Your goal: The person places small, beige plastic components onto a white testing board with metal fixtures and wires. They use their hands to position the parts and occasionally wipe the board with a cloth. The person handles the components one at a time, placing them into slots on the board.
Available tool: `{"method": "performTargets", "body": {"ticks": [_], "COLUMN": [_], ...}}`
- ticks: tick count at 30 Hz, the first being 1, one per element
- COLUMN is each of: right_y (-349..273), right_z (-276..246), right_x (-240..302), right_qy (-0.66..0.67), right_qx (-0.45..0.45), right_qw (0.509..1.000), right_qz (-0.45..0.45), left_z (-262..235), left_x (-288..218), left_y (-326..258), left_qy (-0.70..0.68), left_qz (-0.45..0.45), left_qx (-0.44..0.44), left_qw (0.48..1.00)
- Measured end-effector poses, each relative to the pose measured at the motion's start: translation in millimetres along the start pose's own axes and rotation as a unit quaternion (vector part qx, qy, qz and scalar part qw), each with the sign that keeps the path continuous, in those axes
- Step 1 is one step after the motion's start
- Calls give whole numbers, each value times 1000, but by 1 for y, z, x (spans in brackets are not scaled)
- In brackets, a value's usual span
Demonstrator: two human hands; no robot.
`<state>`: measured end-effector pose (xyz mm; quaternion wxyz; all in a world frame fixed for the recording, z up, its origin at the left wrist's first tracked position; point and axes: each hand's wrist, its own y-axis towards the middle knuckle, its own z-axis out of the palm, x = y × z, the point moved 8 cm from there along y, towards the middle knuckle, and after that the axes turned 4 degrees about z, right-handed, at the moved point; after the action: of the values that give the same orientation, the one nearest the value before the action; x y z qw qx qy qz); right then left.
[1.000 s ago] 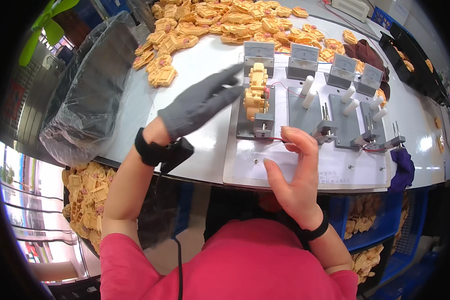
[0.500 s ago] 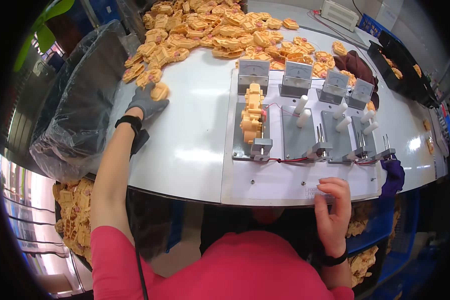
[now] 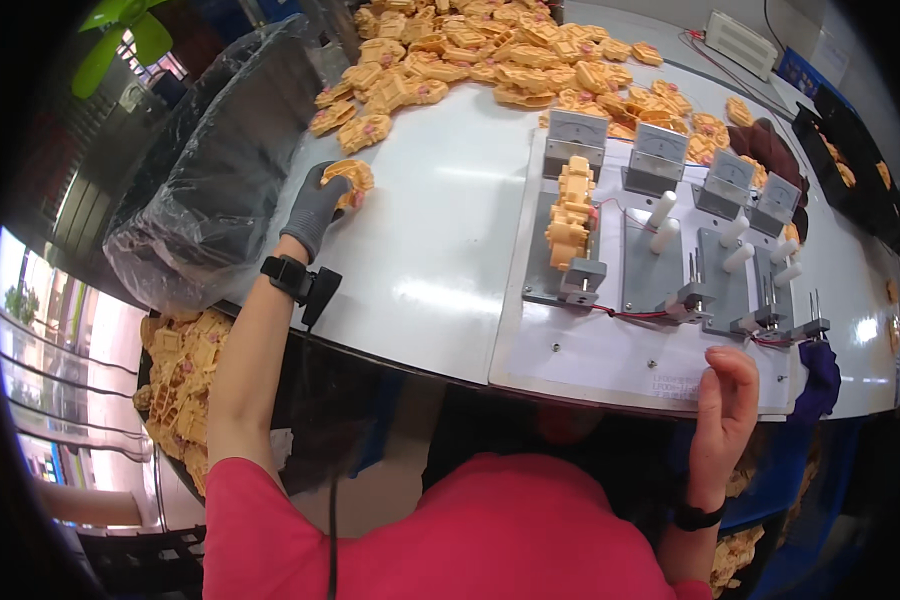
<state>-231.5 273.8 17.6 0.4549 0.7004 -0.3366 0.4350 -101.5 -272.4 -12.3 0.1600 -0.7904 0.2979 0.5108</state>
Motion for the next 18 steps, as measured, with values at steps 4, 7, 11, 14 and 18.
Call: {"method": "performTargets", "body": {"ticks": [4,7,11,14,18], "right_y": [3,14,26,33,33], "right_z": [-3,7,23,26,25], "right_x": [-5,-1,4,-6,-4], "right_qy": [26,39,70,109,116], "right_qx": [-11,1,44,37,25], "right_qw": [999,997,995,991,993], "right_qz": [46,68,59,68,27], "left_z": [26,47,71,90,134], "left_x": [-57,-95,-135,-156,-197], "left_y": [-57,-89,-104,-109,-122], "left_qy": [-245,-369,-430,-400,-508], "left_qz": [6,7,39,110,-53], "left_qx": [87,169,246,266,265], "left_qw": [966,914,868,870,817]}}
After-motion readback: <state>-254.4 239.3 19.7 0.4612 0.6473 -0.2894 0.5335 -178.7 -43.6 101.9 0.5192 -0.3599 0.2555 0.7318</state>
